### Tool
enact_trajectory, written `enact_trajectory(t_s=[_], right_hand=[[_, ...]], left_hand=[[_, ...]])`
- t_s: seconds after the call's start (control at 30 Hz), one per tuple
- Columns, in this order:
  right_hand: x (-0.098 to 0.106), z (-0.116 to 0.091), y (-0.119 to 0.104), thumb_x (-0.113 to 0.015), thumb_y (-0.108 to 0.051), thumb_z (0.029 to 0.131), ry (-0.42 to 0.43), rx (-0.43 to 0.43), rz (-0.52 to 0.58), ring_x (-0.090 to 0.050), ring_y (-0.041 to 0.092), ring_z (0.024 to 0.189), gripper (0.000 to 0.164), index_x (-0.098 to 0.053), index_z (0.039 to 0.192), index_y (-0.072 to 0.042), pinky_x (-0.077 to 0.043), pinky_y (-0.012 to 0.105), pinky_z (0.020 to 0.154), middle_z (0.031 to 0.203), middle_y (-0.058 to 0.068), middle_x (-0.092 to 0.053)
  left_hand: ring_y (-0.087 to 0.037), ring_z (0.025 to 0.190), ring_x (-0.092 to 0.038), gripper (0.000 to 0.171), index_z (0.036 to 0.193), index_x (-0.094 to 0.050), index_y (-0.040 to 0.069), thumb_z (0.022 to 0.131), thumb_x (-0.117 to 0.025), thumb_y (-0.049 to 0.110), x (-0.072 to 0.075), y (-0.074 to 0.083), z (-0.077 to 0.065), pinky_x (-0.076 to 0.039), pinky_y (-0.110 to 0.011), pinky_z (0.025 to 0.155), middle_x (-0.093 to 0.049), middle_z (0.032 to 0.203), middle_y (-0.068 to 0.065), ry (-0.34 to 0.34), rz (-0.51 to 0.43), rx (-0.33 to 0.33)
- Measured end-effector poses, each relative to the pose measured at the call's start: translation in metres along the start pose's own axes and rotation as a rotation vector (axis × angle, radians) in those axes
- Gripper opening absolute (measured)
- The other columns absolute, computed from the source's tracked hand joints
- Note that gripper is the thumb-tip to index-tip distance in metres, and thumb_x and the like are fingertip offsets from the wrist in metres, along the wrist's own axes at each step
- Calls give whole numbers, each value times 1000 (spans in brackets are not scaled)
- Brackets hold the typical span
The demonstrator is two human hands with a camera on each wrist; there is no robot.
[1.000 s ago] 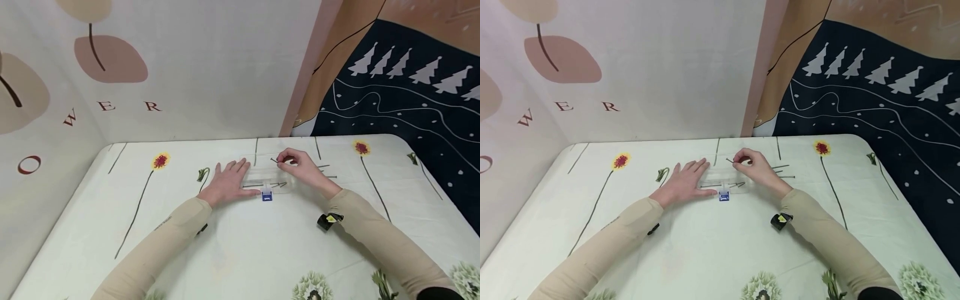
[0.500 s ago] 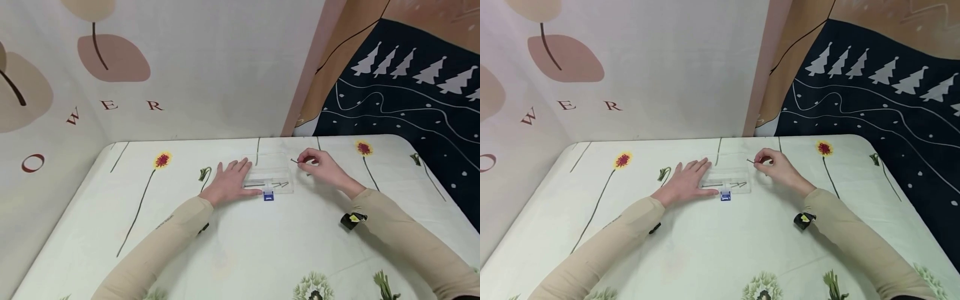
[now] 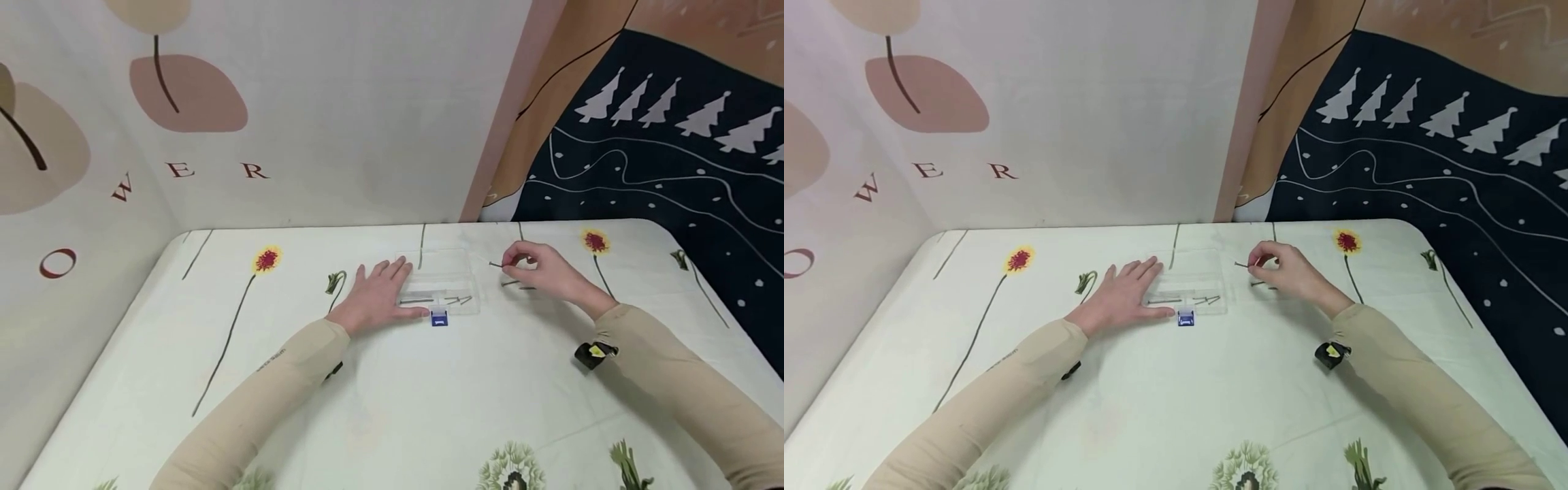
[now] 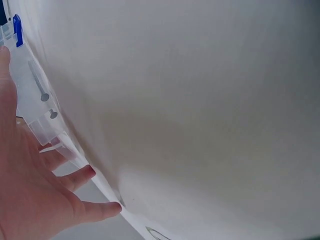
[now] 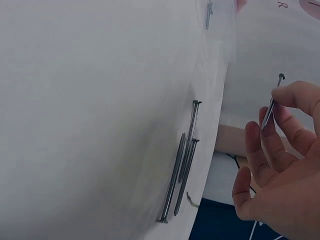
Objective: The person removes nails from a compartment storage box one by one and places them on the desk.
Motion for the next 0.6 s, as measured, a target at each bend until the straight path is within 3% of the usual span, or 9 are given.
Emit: enact_trajectory(t_s=[0.27,0.6], right_hand=[[4,-7,13,-65,-6,92,-28,-5,-37,-56,27,96,4,-65,94,-3,-39,53,91,97,9,-63],[11,-14,26,-69,-2,87,-30,80,-152,-49,32,104,5,-66,85,-5,-37,51,92,107,16,-55]], left_hand=[[-33,143,-18,102,156,-19,13,82,-43,80,-1,0,1,-15,-65,107,-14,160,-6,-5,14,1],[-33,143,-17,102,156,-19,13,82,-43,79,-1,-1,0,-15,-65,107,-13,161,-6,-7,8,1]])
Point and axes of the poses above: each hand's wrist, its own z-axis towards the middle knuckle, its own x-axis out of the back of the hand, y = z × x, the point moved 7 cm from there along z, towards the middle knuckle
